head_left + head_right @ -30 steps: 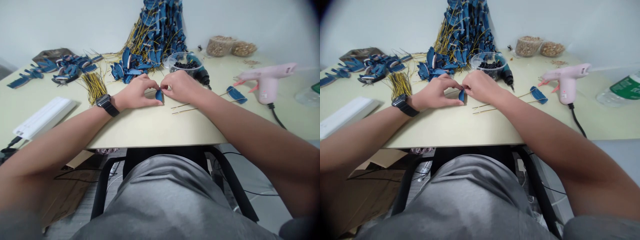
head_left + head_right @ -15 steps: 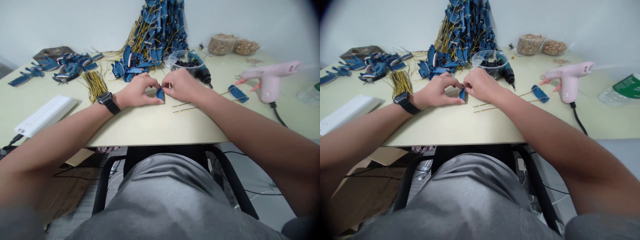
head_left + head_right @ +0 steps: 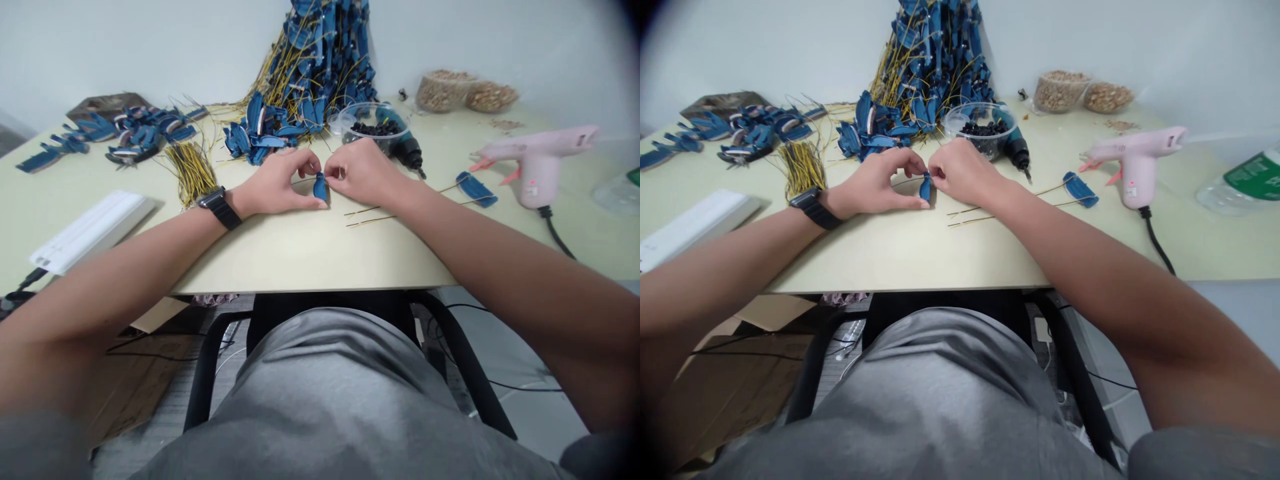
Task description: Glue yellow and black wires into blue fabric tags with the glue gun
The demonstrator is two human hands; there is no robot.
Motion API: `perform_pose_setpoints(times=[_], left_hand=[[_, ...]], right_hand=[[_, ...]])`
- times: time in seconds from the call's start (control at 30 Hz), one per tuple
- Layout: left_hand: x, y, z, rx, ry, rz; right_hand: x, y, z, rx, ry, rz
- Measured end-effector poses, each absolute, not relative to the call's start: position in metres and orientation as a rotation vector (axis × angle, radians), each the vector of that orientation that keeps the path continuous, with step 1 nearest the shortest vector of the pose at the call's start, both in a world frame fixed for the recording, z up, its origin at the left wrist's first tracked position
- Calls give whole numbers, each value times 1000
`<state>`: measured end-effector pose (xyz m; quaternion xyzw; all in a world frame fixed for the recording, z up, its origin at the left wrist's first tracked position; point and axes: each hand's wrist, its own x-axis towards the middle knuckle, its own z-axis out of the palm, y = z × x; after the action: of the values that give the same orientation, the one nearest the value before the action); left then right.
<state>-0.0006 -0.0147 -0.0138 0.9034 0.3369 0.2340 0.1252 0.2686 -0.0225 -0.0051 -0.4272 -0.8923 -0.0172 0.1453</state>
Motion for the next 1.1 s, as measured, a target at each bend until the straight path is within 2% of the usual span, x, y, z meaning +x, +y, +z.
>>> perform_pose_setpoints(times=[0.2, 0.53, 0.83, 1.1], left_hand=[[-1, -21, -7, 2631, 1040, 566], [-12, -2, -20, 2534, 860, 736], [-20, 5, -18, 2310, 697, 617], [-25, 3, -6, 2505, 735, 451]], right_hand=[[266, -21, -7, -1242, -2576, -81], [269, -23, -5, -1221, -2571, 0], [277, -27, 11, -1381, -2361, 251], [276, -28, 14, -1366, -2278, 431]])
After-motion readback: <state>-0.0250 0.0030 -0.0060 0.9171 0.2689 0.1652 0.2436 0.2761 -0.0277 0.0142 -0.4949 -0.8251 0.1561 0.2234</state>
